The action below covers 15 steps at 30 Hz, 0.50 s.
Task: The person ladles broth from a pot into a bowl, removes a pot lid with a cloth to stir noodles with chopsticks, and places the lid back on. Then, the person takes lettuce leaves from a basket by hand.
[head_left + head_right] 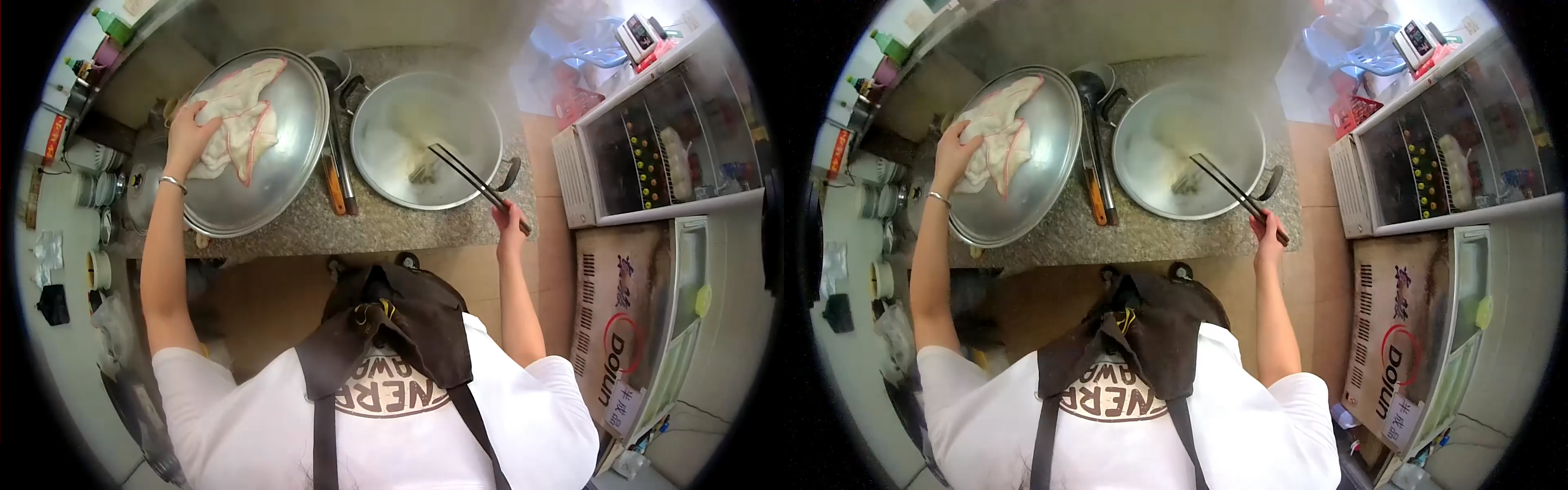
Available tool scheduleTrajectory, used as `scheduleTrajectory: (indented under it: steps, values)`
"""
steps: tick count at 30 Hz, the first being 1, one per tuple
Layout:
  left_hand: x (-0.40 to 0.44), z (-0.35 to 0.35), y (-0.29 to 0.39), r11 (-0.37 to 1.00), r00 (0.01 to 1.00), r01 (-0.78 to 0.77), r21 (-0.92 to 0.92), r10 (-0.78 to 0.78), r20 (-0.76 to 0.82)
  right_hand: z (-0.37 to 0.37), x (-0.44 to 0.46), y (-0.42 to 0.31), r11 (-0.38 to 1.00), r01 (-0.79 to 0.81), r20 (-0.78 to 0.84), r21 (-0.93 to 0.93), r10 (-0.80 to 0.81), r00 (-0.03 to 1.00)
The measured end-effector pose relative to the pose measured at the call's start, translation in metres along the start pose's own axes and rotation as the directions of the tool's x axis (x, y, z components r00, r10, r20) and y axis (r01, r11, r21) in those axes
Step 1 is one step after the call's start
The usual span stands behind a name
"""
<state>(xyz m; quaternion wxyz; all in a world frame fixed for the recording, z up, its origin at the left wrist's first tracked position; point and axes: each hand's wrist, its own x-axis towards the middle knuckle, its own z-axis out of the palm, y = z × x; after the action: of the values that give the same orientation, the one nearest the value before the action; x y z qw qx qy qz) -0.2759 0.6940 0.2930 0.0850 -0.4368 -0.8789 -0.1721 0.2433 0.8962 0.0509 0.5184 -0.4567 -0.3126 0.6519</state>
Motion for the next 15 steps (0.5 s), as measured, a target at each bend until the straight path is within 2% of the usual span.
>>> scheduleTrajectory:
  steps: [1,3,5,6,7,9,11,13,14,15]
  values:
    - [0.000,0.002,-0.005,1.000,1.000,-0.004,-0.017,0.004,-0.018,0.005,-0.001,-0.009,0.996,0.048,0.062,-0.077,-0.043,0.997]
    - [-0.002,0.002,-0.007,0.999,0.999,-0.014,-0.032,0.012,-0.042,0.018,-0.002,-0.022,0.991,0.101,0.099,-0.089,-0.092,0.991]
    - [-0.005,0.000,-0.004,0.999,0.999,0.034,-0.042,-0.035,-0.013,0.034,-0.007,-0.029,0.921,0.222,0.322,-0.321,-0.114,0.940]
    - [-0.005,0.001,-0.007,0.999,0.999,0.029,-0.040,-0.030,-0.026,0.038,-0.003,-0.023,0.934,0.224,0.408,-0.279,-0.095,0.908]
    - [-0.005,0.000,-0.008,0.999,0.999,0.023,-0.039,-0.024,-0.028,0.041,-0.001,-0.024,0.935,0.225,0.405,-0.275,-0.100,0.909]
    - [-0.008,-0.001,-0.008,0.999,0.999,0.032,-0.031,-0.032,-0.005,0.056,-0.003,-0.035,0.740,0.453,0.516,-0.498,-0.167,0.840]
    - [-0.011,-0.001,-0.009,0.999,1.000,0.019,-0.027,-0.020,-0.012,0.072,-0.009,-0.042,0.757,0.462,0.475,-0.462,-0.229,0.850]
    - [-0.013,-0.003,-0.008,1.000,1.000,0.012,-0.023,-0.013,-0.026,0.089,-0.023,-0.054,0.598,0.570,0.542,-0.563,-0.254,0.801]
    - [-0.015,-0.005,-0.006,0.998,0.999,0.043,-0.055,-0.043,-0.007,0.094,-0.030,-0.052,0.695,0.556,0.559,-0.455,-0.263,0.786]
    - [-0.016,-0.006,-0.004,0.994,0.997,0.073,-0.086,-0.072,0.016,0.094,-0.029,-0.051,0.697,0.554,0.560,-0.456,-0.260,0.787]
